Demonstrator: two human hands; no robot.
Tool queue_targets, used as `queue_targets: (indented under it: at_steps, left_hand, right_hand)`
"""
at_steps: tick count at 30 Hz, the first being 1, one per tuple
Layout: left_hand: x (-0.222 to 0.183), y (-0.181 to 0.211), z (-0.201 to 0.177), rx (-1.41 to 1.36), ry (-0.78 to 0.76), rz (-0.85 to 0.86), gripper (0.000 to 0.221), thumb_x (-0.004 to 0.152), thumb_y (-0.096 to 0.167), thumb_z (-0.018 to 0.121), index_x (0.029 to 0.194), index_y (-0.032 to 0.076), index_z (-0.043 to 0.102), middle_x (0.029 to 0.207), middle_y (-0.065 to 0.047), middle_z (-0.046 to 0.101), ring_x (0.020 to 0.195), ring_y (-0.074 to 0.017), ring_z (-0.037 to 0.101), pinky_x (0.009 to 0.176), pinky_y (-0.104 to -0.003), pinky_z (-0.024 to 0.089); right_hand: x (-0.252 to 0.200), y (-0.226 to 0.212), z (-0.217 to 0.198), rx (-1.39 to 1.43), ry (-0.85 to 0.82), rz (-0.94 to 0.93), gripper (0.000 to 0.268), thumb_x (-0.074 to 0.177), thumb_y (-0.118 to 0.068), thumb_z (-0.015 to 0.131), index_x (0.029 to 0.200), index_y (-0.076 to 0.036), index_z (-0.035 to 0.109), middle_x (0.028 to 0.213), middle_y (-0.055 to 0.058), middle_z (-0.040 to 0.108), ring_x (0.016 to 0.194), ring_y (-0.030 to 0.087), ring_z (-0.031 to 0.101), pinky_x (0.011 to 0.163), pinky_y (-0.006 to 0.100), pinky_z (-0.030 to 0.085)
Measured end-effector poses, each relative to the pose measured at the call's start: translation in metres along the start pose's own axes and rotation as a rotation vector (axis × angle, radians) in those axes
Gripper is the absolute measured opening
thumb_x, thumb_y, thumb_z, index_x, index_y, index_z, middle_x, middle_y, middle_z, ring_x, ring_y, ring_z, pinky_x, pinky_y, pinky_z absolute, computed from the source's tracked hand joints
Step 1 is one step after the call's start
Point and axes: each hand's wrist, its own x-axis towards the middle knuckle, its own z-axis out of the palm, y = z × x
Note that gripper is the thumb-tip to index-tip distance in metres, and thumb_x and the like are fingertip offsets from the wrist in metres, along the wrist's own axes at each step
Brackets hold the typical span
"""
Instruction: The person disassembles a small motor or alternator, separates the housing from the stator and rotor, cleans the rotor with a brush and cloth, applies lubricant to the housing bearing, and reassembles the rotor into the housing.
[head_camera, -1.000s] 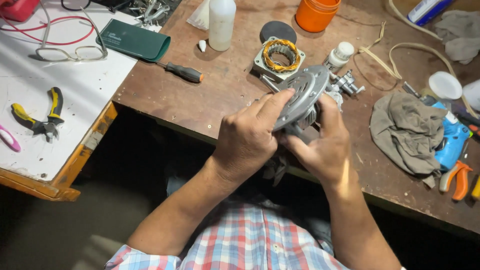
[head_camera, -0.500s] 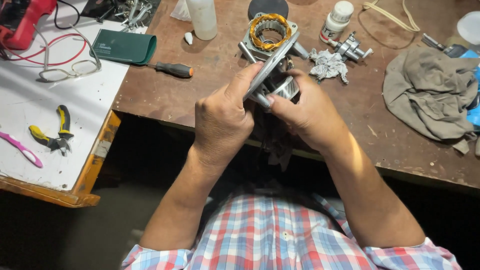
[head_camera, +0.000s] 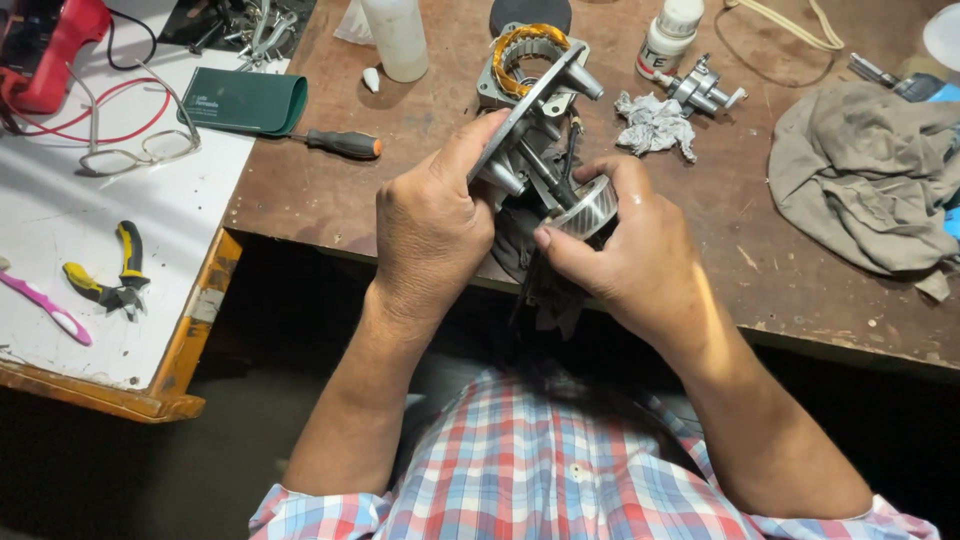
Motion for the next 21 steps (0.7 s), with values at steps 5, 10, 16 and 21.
queue_targets:
  at_steps: [5,10,16,21]
  left_hand:
    - [0.0,0.001,-0.001,-0.045,0.0,-0.006,0.066,0.091,-0.011,0.062,0.151,0.014,0.078,0.135,-0.006,0.093,0.117,-0.0268,0.092,0.095,-0.037,0.071]
    - [0.002,-0.011,-0.001,-0.09,-0.001,-0.09,0.048,0.106,-0.003,0.074,0.15,0.016,0.079,0.109,-0.006,0.093,0.083,-0.0243,0.083,0.077,-0.04,0.065]
    - [0.003,-0.066,0.013,-0.006,0.099,-0.431,0.014,0.103,0.018,0.077,0.096,0.006,0.076,0.079,-0.017,0.082,0.067,-0.0397,0.072,0.066,-0.054,0.053]
    - [0.001,-0.078,0.004,-0.222,0.171,-0.782,0.023,0.1,0.032,0.083,0.101,0.009,0.084,0.095,-0.006,0.091,0.086,-0.0203,0.081,0.08,-0.043,0.064]
  right_hand:
    - [-0.014,0.001,0.008,-0.071,0.14,-0.085,0.079,0.092,-0.041,0.098,0.153,-0.008,0.061,0.142,0.016,0.08,0.123,0.038,0.081,0.1,0.048,0.061]
    - [0.003,0.032,-0.004,0.144,-0.144,0.116,0.062,0.088,-0.054,0.083,0.138,-0.019,0.074,0.13,0.001,0.081,0.123,0.018,0.072,0.111,0.036,0.049]
    - [-0.012,0.045,-0.021,0.144,-0.164,0.315,0.064,0.083,-0.043,0.092,0.141,-0.023,0.074,0.099,0.0,0.074,0.085,0.016,0.061,0.079,0.034,0.048]
    - [0.008,0.072,-0.045,-0.169,-0.08,0.208,0.074,0.09,-0.049,0.089,0.153,-0.015,0.07,0.14,0.012,0.081,0.12,0.035,0.075,0.099,0.048,0.053]
